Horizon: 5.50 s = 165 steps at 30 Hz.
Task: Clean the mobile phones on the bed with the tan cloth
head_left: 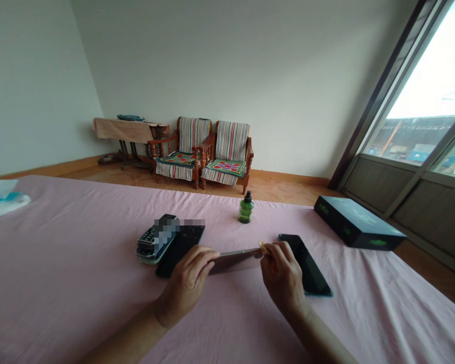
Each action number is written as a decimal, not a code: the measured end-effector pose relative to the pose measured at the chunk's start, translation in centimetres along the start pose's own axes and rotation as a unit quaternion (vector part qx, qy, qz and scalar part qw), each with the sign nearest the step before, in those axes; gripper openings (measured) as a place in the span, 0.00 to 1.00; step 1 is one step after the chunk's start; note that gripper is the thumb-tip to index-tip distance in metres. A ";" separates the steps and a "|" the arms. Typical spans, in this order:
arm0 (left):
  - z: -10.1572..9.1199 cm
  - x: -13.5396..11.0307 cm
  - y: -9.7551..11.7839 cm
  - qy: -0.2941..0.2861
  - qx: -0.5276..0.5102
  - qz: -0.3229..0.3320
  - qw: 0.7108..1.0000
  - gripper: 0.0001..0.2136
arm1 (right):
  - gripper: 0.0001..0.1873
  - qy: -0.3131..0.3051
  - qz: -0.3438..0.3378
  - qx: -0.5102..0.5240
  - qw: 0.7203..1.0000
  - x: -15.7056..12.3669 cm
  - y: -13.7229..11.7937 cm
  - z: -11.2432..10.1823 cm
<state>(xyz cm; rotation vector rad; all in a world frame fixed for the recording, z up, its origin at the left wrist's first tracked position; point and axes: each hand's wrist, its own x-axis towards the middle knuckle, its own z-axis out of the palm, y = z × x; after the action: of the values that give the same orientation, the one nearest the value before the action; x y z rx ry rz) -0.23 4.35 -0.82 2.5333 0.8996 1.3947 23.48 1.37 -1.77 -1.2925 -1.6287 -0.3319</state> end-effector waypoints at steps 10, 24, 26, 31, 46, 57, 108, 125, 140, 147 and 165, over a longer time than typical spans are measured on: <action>-0.1 0.3 0.4 0.003 0.005 0.003 1.000 0.10 | 0.17 -0.032 -0.039 0.039 0.998 -0.4 -1.1 0.7; 0.0 0.2 0.3 0.003 0.013 0.002 1.000 0.10 | 0.16 -0.057 -0.047 0.040 0.996 -0.3 -1.9 0.7; 0.0 0.2 0.3 0.001 0.012 0.003 1.000 0.10 | 0.17 -0.067 -0.060 0.036 0.995 -0.3 -2.1 0.7; 0.0 0.1 0.1 -0.001 0.011 -0.001 1.000 0.09 | 0.17 -0.051 -0.060 0.012 0.997 -0.1 -1.8 0.3; 0.0 0.1 0.6 -0.006 0.010 0.001 1.000 0.10 | 0.19 -0.088 -0.055 0.016 0.995 0.0 -2.1 0.3; -0.3 0.5 0.3 -0.003 0.015 0.000 1.000 0.09 | 0.08 -0.003 0.034 -0.061 0.998 0.7 0.8 -0.3; 1.1 -0.6 -0.4 0.039 -0.014 -0.059 0.997 0.15 | 0.17 -0.069 0.002 -0.039 0.997 -0.1 -1.6 1.3; 0.5 -0.4 0.6 0.009 -0.014 -0.021 1.000 0.10 | 0.10 -0.099 0.167 -0.067 0.979 -0.7 3.3 1.1; 0.3 -0.7 0.5 -0.037 0.026 -0.039 0.998 0.09 | 0.14 -0.106 0.185 0.007 0.977 -0.6 2.4 1.4; -0.7 0.2 2.6 0.097 -0.009 0.046 0.994 0.08 | 0.13 -0.099 0.198 0.062 0.973 -0.2 1.2 1.2; -0.7 4.8 4.6 0.147 0.010 0.075 0.986 0.12 | 0.11 -0.018 0.137 0.134 0.981 0.6 -0.5 0.3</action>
<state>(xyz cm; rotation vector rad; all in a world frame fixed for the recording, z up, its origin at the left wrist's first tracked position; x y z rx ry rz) 3.18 3.10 4.76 2.4965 0.7793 1.8496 22.93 1.74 -1.24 -1.2980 -1.4450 0.0773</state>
